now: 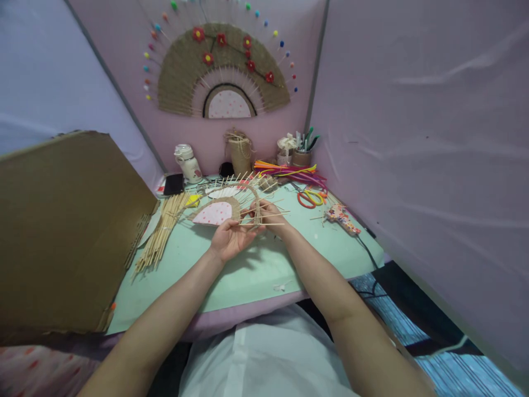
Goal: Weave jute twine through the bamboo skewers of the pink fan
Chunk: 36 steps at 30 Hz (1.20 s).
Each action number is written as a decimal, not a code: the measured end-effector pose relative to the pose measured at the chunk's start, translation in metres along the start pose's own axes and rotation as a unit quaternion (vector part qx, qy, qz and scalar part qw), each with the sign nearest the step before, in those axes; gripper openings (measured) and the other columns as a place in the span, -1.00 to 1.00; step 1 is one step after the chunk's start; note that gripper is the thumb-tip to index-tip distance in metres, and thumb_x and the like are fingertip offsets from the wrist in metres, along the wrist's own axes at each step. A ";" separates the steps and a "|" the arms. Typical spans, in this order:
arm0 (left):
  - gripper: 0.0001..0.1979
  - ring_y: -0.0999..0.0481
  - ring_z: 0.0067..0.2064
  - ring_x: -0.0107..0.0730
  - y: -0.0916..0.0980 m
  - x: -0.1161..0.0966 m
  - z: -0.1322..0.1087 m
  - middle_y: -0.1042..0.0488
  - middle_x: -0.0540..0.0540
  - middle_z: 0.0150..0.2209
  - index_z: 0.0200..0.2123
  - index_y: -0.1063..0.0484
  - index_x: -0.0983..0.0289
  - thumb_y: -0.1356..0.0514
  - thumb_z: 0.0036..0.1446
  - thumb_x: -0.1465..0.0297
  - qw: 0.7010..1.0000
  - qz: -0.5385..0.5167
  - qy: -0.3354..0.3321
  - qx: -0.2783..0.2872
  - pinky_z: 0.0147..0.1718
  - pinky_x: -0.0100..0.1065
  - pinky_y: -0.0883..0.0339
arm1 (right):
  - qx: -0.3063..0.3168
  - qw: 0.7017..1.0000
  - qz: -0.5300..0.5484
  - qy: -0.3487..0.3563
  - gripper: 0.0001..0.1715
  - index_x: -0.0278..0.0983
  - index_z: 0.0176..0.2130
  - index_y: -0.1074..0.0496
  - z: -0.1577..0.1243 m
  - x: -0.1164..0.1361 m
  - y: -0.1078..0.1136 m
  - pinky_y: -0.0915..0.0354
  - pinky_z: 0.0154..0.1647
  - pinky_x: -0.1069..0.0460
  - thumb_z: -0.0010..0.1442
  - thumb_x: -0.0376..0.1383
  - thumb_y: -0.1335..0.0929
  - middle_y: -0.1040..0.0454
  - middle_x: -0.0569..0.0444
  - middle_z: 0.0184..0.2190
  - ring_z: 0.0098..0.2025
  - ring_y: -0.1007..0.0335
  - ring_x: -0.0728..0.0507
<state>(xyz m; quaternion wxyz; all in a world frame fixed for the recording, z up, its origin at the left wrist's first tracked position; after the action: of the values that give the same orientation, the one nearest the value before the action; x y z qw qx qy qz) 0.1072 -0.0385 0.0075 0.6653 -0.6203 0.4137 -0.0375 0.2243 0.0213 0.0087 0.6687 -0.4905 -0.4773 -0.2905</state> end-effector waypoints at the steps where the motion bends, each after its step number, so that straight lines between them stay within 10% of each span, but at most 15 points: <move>1: -0.56 -0.43 0.05 -0.03 0.001 0.000 0.000 -0.48 0.34 -0.06 -0.03 -0.33 0.44 0.02 0.00 0.45 1.000 0.006 -0.001 -0.001 -0.18 -0.23 -0.41 | 0.001 1.000 -0.002 -0.001 -0.61 -0.25 -0.44 -0.31 0.000 0.000 0.000 -0.15 -0.55 0.12 -0.17 -0.11 -0.49 -0.32 0.19 -0.57 -0.54 -0.20 0.02; 22: -0.58 -0.46 0.02 -0.10 0.000 -0.010 -0.001 -0.50 0.28 -0.10 -0.05 -0.34 0.40 0.00 -0.04 0.51 0.998 0.058 -0.034 -0.021 -0.01 -0.12 -0.32 | -0.019 0.976 -0.205 0.073 -0.70 -0.30 -0.50 -0.34 0.006 0.016 0.039 -0.03 -0.55 0.11 -0.06 -0.12 -0.42 -0.27 0.22 -0.64 -0.58 -0.10 0.06; 36: -0.69 -0.51 -0.07 -0.15 0.002 -0.012 -0.001 -0.52 0.19 -0.18 -0.21 -0.39 0.27 -0.04 -0.08 0.52 0.995 0.068 -0.059 -0.053 -0.15 -0.16 -0.36 | 0.023 0.994 -0.099 -0.047 -0.65 -0.31 -0.52 -0.28 -0.003 0.019 0.043 0.13 -0.66 0.15 -0.08 -0.15 -0.46 -0.24 0.24 -0.67 -0.68 0.01 0.13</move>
<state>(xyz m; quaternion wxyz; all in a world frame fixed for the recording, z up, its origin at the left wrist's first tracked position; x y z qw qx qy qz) 0.0972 -0.0318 0.0119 0.6559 -0.6262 0.4162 0.0663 0.2695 0.0352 0.0101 0.6243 -0.4386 -0.5609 -0.3214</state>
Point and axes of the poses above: each hand's wrist, its own z-axis towards the middle knuckle, its own y-axis out of the back of the hand, x = y × z, the point moved 3 cm from there along z, towards the middle knuckle
